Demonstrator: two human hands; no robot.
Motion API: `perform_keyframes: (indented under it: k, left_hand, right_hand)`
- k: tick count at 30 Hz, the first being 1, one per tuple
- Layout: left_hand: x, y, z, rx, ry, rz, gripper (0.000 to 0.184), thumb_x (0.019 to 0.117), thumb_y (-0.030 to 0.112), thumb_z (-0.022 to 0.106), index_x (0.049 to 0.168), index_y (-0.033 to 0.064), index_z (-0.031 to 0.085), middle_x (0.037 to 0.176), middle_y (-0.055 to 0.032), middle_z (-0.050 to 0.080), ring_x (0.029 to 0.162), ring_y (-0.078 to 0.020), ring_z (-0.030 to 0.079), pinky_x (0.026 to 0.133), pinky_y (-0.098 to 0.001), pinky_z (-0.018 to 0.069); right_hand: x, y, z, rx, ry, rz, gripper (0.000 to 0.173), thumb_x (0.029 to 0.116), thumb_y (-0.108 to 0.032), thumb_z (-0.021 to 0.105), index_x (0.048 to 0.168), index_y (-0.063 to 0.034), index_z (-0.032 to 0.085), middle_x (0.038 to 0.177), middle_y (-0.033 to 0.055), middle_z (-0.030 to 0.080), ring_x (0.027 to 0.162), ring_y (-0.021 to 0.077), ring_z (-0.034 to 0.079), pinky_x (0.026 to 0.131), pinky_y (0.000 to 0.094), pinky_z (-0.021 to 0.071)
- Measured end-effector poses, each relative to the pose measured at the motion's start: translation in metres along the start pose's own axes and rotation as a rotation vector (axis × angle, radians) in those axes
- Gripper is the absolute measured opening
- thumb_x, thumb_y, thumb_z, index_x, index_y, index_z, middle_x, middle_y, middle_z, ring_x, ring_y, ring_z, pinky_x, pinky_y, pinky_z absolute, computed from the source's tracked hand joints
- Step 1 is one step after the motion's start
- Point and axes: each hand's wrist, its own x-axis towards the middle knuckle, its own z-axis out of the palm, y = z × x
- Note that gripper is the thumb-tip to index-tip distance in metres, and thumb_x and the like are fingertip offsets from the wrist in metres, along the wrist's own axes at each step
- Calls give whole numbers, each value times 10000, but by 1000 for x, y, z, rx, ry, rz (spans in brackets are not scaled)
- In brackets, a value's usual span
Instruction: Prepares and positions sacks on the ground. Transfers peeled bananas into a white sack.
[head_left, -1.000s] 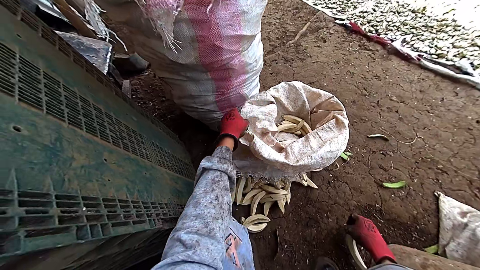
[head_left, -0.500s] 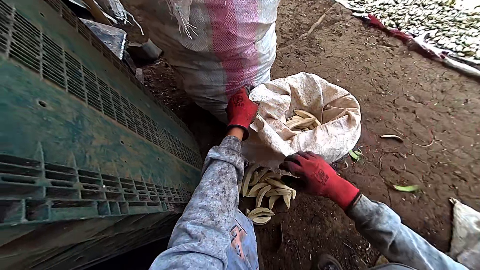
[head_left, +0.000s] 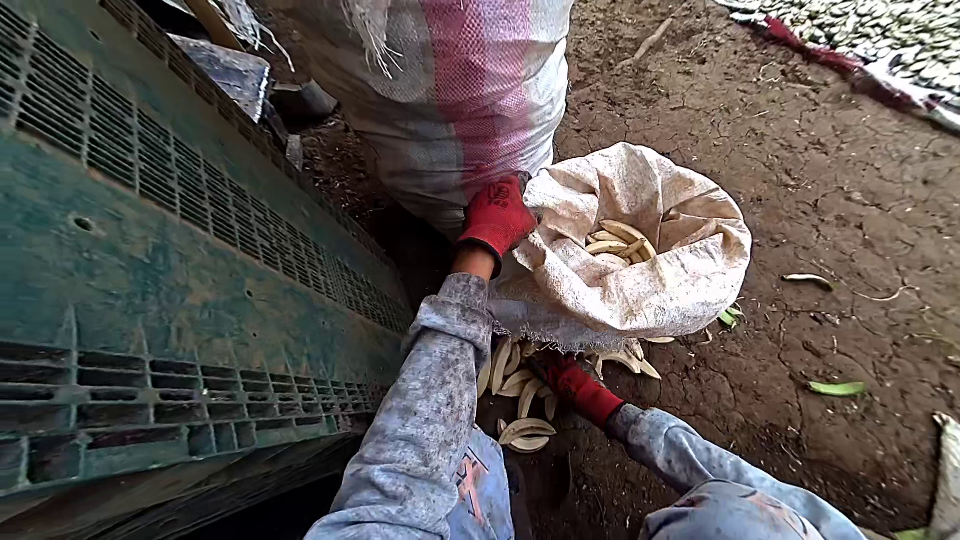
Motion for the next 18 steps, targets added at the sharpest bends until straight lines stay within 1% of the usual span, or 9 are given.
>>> perform_keyframes:
  k: [4,6,8,9,11,13,15,16,18]
  left_hand:
    - [-2,-8,1,42,-18,9,652,953,275,697,1445,-75,451,1441,-301,507,1380,-435,469,1115,-605,374]
    - [-2,-12,-1,18,-32,-3,623,951,259,699,1419,-83,471,1416,-303,525,1363,-436,485,1107,-602,385]
    - [-2,-12,-1,25,-47,-7,605,966,254,679,1416,-91,468,1418,-304,524,1368,-432,483,1114,-593,384]
    - [-3,-12,0,27,-48,-7,595,974,248,669,1416,-96,467,1425,-308,518,1376,-433,475,1119,-595,375]
    - [-2,-11,2,17,-40,4,584,990,233,649,1429,-101,456,1445,-318,496,1397,-438,450,1139,-590,351]
    - [0,-10,3,11,-35,14,572,991,240,646,1412,-104,469,1433,-319,506,1387,-443,459,1131,-595,356]
    - [-3,-9,3,12,-44,6,572,982,246,660,1401,-99,479,1423,-318,513,1377,-443,468,1123,-594,367]
    - [-4,-8,2,19,-45,6,570,980,247,662,1401,-93,483,1422,-316,515,1376,-441,471,1121,-594,371]
    - [-4,-9,1,11,-20,18,564,984,257,658,1402,-82,490,1420,-316,518,1375,-444,472,1116,-607,372]
  right_hand:
    - [-9,0,-3,-61,11,-38,492,1036,10,439,1519,78,382,1433,395,478,1329,574,473,1065,674,380]
    - [-25,-1,-10,-26,-26,16,557,968,-32,590,1492,51,419,1368,392,519,1279,580,502,1039,689,391]
    - [-48,3,-22,72,57,63,660,892,-191,709,1473,-4,458,1355,313,570,1269,510,539,1025,647,420]
    - [-64,6,-28,113,230,-6,648,853,-238,742,1414,5,530,1297,282,625,1229,481,583,1013,619,447]
    - [-86,17,-50,52,802,-306,552,766,-333,747,1212,-18,667,1101,196,733,1032,401,701,871,544,552]
    - [-104,30,-102,-74,1238,-455,385,873,-333,683,1177,-103,629,1090,127,737,1031,289,703,888,423,560]
    - [-127,41,-162,-138,1461,-309,435,889,-267,716,1235,-63,548,1142,166,691,1087,294,668,939,422,531]
    - [-136,44,-189,-169,1472,-123,533,866,-256,741,1294,-7,541,1184,223,666,1106,360,652,944,490,523]
    - [-143,48,-232,-211,1274,190,714,840,-346,754,1441,-44,513,1389,281,569,1295,509,519,1037,667,402]
